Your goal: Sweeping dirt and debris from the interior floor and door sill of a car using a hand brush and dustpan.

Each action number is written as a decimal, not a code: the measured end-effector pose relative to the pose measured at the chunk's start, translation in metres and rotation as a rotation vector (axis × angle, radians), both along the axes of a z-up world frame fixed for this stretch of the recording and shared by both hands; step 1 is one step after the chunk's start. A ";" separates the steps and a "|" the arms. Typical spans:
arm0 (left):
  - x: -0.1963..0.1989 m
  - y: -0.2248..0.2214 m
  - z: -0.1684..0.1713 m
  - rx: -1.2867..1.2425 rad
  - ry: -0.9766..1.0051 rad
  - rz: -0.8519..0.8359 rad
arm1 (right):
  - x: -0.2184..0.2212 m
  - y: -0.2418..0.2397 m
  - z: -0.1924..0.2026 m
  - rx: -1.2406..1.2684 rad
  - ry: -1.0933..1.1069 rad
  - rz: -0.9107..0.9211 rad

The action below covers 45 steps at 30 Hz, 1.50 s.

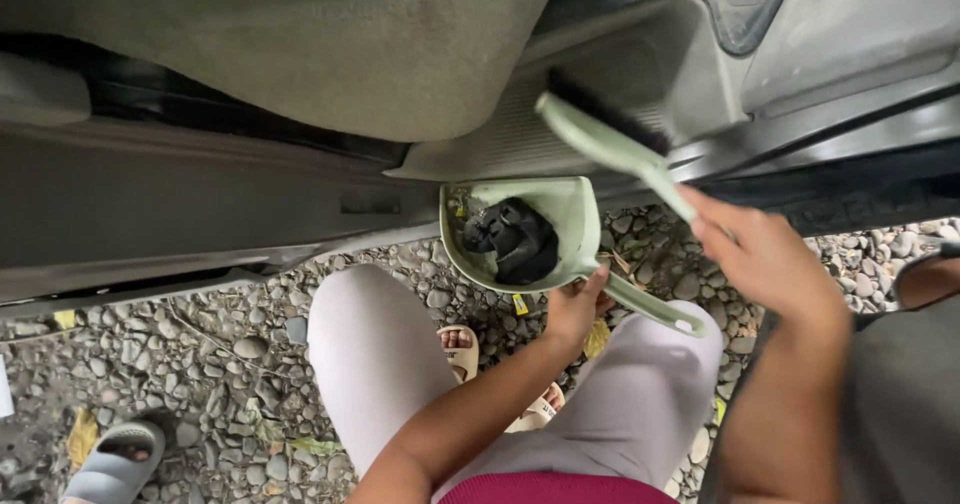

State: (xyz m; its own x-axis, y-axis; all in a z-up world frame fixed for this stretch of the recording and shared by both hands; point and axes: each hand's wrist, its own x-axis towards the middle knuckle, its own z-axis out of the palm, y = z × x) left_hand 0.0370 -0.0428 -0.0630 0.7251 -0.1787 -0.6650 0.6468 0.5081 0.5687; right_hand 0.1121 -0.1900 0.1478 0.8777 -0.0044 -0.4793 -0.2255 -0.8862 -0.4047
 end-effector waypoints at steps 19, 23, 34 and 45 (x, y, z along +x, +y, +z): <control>0.009 0.010 0.022 -0.079 0.240 0.014 | 0.004 -0.012 0.000 -0.088 0.065 0.008; 0.007 0.010 0.018 0.002 0.211 -0.037 | 0.033 -0.018 0.005 -0.263 0.013 -0.060; 0.003 0.014 0.027 -0.053 0.084 -0.012 | -0.010 0.017 0.000 0.067 0.223 0.285; -0.003 0.009 -0.004 -0.048 0.063 -0.032 | 0.002 -0.019 -0.034 -0.047 -0.004 -0.142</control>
State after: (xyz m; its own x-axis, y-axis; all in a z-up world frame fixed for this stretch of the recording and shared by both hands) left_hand 0.0337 -0.0338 -0.0666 0.6757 -0.2339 -0.6991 0.6968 0.5123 0.5020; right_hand 0.1144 -0.2088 0.1142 0.8683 -0.1509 -0.4725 -0.3485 -0.8636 -0.3645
